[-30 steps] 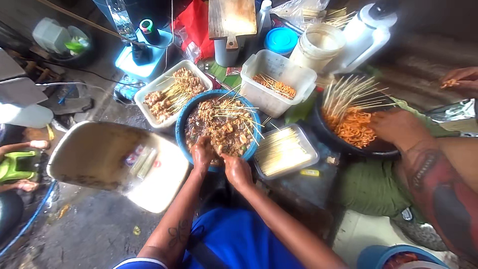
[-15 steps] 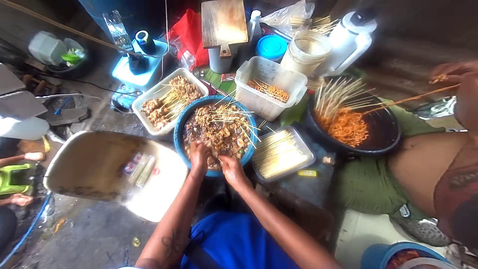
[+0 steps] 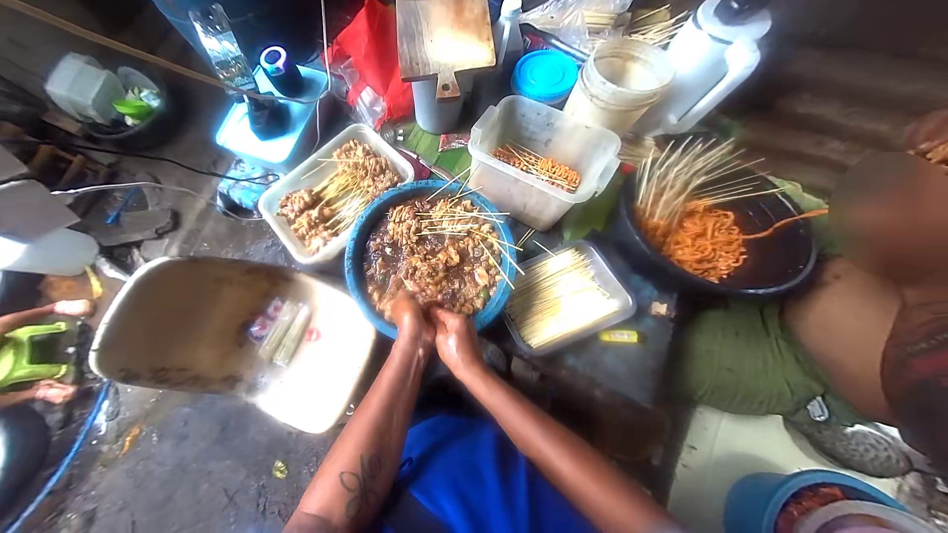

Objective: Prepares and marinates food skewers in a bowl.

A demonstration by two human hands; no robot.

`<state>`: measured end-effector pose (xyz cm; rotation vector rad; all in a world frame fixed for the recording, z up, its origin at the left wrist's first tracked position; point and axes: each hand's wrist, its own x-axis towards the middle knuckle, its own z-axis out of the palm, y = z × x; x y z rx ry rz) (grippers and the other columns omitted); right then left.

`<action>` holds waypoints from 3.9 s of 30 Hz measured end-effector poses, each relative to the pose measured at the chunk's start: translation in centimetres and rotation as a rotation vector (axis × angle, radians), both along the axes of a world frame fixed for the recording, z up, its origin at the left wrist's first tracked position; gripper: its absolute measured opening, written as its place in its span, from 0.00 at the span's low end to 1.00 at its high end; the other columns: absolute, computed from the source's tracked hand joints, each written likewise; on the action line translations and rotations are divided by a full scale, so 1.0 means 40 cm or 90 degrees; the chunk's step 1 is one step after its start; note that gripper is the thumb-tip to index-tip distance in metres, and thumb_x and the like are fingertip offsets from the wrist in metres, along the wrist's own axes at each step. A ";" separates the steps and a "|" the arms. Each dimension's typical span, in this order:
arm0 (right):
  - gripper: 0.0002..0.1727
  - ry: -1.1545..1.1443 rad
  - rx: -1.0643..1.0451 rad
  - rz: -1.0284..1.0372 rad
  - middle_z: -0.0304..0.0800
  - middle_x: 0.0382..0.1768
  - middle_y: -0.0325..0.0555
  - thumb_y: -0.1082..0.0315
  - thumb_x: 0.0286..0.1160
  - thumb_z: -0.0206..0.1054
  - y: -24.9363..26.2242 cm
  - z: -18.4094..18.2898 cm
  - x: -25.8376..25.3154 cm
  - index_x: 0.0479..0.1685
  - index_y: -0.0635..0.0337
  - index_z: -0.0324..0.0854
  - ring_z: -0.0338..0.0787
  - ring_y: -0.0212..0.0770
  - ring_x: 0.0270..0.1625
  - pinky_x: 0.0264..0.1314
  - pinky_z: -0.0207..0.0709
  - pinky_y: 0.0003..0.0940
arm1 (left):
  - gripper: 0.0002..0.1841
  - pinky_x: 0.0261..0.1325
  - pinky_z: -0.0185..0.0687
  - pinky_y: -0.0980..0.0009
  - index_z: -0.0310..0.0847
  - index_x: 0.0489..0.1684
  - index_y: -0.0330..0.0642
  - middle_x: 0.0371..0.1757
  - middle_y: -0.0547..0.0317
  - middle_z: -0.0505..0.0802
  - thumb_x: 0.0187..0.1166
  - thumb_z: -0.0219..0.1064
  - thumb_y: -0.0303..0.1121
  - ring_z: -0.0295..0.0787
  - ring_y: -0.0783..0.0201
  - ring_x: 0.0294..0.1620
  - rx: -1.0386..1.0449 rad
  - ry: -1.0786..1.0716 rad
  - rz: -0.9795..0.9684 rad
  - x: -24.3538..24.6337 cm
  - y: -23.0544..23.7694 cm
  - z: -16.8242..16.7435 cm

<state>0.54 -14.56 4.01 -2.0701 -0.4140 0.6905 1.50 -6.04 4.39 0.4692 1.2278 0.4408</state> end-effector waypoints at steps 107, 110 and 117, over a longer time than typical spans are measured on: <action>0.20 0.148 -0.038 -0.168 0.88 0.45 0.61 0.74 0.93 0.50 -0.170 -0.023 0.158 0.73 0.69 0.81 0.83 0.47 0.40 0.52 0.78 0.44 | 0.15 0.74 0.72 0.34 0.88 0.64 0.41 0.70 0.37 0.87 0.82 0.65 0.25 0.80 0.34 0.74 0.747 0.434 -1.182 -0.062 0.275 -0.024; 0.20 0.142 -0.046 -0.158 0.89 0.47 0.62 0.74 0.93 0.49 -0.172 -0.011 0.163 0.74 0.69 0.80 0.84 0.48 0.42 0.54 0.78 0.45 | 0.14 0.76 0.69 0.33 0.91 0.56 0.36 0.70 0.36 0.86 0.75 0.65 0.21 0.78 0.32 0.75 0.793 0.444 -1.103 -0.028 0.278 -0.014; 0.19 0.133 -0.065 -0.157 0.89 0.42 0.58 0.73 0.93 0.51 -0.190 -0.003 0.167 0.73 0.67 0.82 0.83 0.45 0.39 0.51 0.77 0.44 | 0.13 0.74 0.75 0.40 0.88 0.60 0.35 0.63 0.35 0.89 0.84 0.62 0.25 0.84 0.37 0.70 0.776 0.353 -0.915 0.063 0.192 -0.074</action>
